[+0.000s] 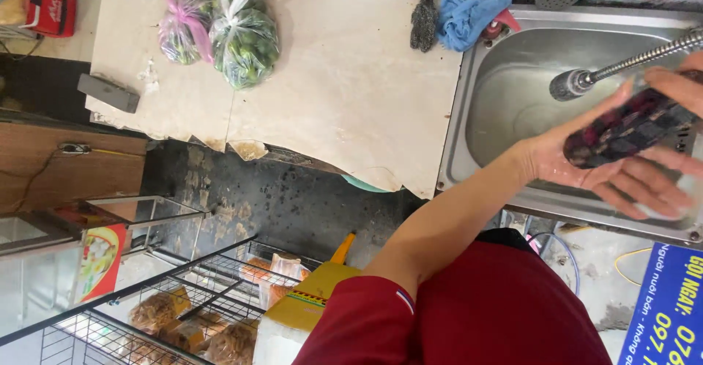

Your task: The recorder is cleaning the food preparation counter, washing a metal bowl, and organizing ingredients at a food stall.

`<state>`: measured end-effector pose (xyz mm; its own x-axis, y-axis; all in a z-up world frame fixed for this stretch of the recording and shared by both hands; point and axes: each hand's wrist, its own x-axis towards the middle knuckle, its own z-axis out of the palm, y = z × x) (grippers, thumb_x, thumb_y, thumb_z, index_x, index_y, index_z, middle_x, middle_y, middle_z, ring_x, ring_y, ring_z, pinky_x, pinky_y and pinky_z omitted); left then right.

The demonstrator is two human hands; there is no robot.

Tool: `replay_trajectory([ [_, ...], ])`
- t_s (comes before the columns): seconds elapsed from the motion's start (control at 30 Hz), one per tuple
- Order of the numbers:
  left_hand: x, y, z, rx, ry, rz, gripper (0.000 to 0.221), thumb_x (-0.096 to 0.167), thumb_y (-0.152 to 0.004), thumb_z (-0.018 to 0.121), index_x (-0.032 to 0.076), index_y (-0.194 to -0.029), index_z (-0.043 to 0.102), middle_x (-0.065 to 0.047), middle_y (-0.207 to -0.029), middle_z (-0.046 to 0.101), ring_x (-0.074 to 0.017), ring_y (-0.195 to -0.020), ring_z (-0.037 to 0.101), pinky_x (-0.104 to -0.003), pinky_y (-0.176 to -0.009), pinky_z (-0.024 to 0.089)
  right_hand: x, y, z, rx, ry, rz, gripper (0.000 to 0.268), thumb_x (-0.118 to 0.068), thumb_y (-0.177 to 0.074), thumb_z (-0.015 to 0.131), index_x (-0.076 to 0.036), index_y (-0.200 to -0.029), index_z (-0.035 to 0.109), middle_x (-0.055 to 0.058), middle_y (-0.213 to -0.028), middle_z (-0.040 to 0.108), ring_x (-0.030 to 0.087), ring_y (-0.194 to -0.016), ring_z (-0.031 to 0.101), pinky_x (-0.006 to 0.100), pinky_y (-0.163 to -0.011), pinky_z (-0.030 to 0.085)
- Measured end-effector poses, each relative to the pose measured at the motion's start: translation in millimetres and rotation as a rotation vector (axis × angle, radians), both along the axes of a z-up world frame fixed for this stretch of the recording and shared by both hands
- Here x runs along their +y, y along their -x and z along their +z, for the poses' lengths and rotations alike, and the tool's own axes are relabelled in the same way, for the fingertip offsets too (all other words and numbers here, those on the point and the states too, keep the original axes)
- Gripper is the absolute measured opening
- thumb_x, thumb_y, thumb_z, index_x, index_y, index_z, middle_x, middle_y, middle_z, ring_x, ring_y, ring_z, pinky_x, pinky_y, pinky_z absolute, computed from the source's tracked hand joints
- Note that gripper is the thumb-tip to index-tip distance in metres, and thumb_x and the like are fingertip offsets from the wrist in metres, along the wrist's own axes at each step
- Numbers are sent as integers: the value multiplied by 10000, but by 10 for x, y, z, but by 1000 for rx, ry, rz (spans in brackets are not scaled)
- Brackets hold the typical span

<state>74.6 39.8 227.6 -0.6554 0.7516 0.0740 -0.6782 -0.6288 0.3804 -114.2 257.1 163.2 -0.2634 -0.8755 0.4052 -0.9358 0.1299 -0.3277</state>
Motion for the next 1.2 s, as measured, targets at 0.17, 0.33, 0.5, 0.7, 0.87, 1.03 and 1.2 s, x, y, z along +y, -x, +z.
replay_trajectory([
  [0.17,259,408,-895,13,400,175,543,420,-752,927,25,-1087,763,-64,-879,678,-162,-750,629,-340,-719,552,64,358,-421,194,-292,177,765,-220,-516,806,-30,-1247,690,199,-863,687,333,-706,655,425,-655,521],
  [0.33,307,649,-1142,694,1939,544,271,251,-724,743,107,-953,741,-190,-869,756,-387,-831,741,-490,-724,599,-76,-396,57,-104,-884,-330,223,-238,-813,700,-98,-977,757,168,-727,726,340,-686,729,446,-675,574],
  [0.5,390,644,-1407,913,1987,651,267,311,-822,713,105,-984,662,-158,-831,739,-391,-795,737,-519,-690,582,276,-289,-956,-1337,-733,-463,331,-290,-913,739,2,-766,685,25,-611,588,155,-500,516,329,-420,356],
  [0.7,513,706,-1308,1069,1869,1066,327,329,-807,707,85,-994,593,-137,-819,695,-378,-734,707,-502,-626,562,219,-402,-128,-2486,-50,-137,370,-236,-1069,510,91,-1176,645,88,-868,654,139,-659,629,281,-539,492],
  [0.87,853,962,-1021,-92,1091,756,454,472,-892,682,113,-632,583,-3,-508,485,-174,-464,496,-351,-408,375,465,-837,-155,-1643,144,-479,515,-313,-1109,489,53,-1471,516,148,-1186,605,208,-1035,645,380,-879,547],
  [1.03,1726,817,-263,-379,-557,680,466,420,-1041,560,165,-663,462,63,-538,392,-78,-457,332,-265,-419,252,-130,-1312,-641,-942,648,-347,923,-217,-876,838,-106,-1572,242,30,-1580,293,203,-1449,341,429,-1208,369],
  [1.2,1587,363,-16,-356,-620,454,430,373,-1032,574,170,-678,439,69,-568,355,-72,-458,300,-262,-427,221,-104,-909,321,-466,603,-534,537,-47,-1083,697,-143,-1525,407,72,-1473,547,191,-1269,569,307,-1098,489],
])
